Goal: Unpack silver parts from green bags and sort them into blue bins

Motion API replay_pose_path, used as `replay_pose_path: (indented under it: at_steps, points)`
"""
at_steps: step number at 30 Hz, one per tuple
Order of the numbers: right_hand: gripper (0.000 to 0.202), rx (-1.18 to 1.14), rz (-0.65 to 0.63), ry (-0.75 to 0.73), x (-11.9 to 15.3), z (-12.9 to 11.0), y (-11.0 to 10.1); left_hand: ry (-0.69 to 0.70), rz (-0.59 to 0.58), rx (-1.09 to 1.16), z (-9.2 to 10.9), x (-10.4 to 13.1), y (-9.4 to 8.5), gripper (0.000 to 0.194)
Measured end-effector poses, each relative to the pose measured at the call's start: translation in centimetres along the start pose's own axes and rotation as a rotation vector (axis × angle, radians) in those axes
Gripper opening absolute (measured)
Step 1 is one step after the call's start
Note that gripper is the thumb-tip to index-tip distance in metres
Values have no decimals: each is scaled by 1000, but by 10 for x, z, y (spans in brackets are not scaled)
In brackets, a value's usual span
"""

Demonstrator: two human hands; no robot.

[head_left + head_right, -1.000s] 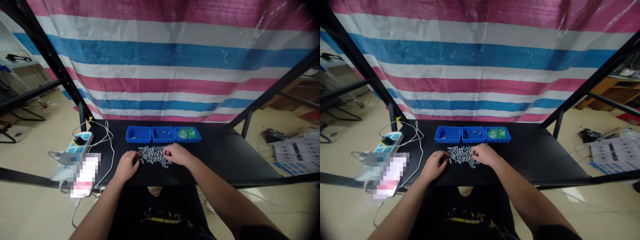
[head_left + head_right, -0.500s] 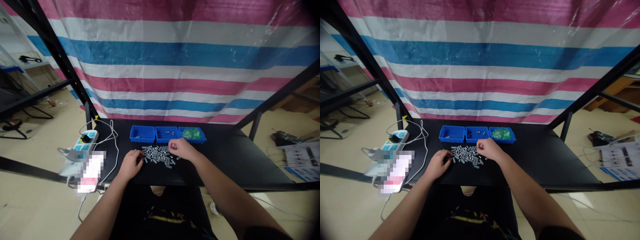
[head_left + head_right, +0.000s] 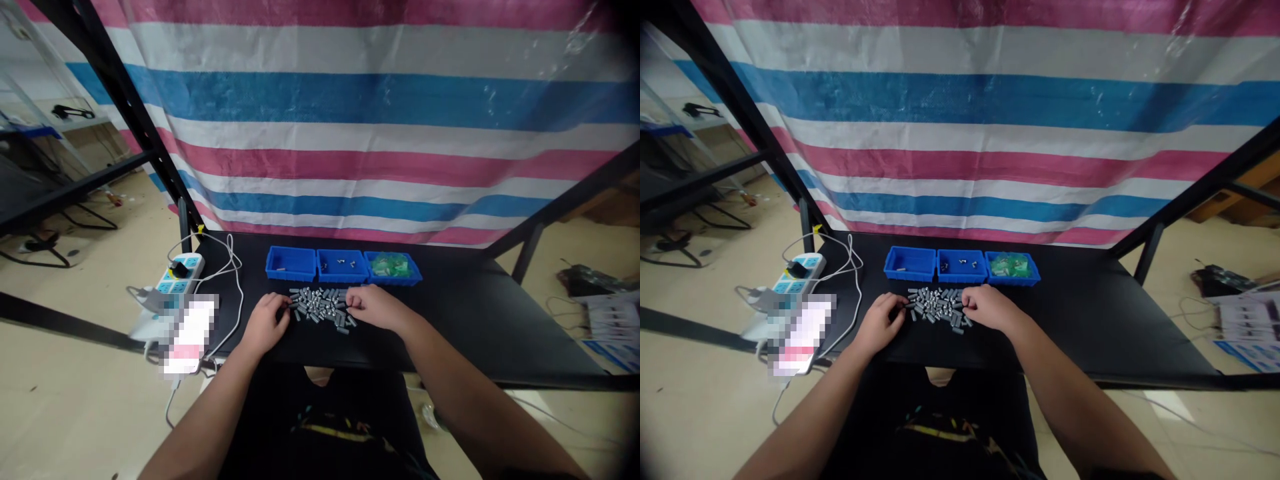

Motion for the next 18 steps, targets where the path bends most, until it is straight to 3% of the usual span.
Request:
replay_pose_path:
  at_steps: [3, 6, 9, 10, 13, 18]
  points:
    - [4, -3, 57, 22, 8, 1, -5, -23, 115, -168, 5, 19, -28, 18]
    - [6, -35, 137, 68, 16, 8, -11, -128, 284, -355, 4, 56, -74, 20]
    - [8, -75, 199, 90, 23, 15, -11, -328, 424, -612, -1, 95, -123, 34]
    - [9, -87, 213, 92, 24, 17, -10, -413, 416, -677, -5, 104, -133, 41]
    - [10, -103, 242, 94, 26, 19, -5, -580, 338, -771, -18, 117, -147, 60]
    - [13, -122, 265, 94, 25, 19, -2, -683, 227, -782, -38, 109, -146, 69]
Point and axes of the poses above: each hand's wrist, its own x-axis away from the middle knuckle, its own y-axis out of the palm, z = x × y, the point moved 10 cm from there along -x, towards the middle knuckle, and after that the axes turned 15 degrees about x, right-handed, at the moved point
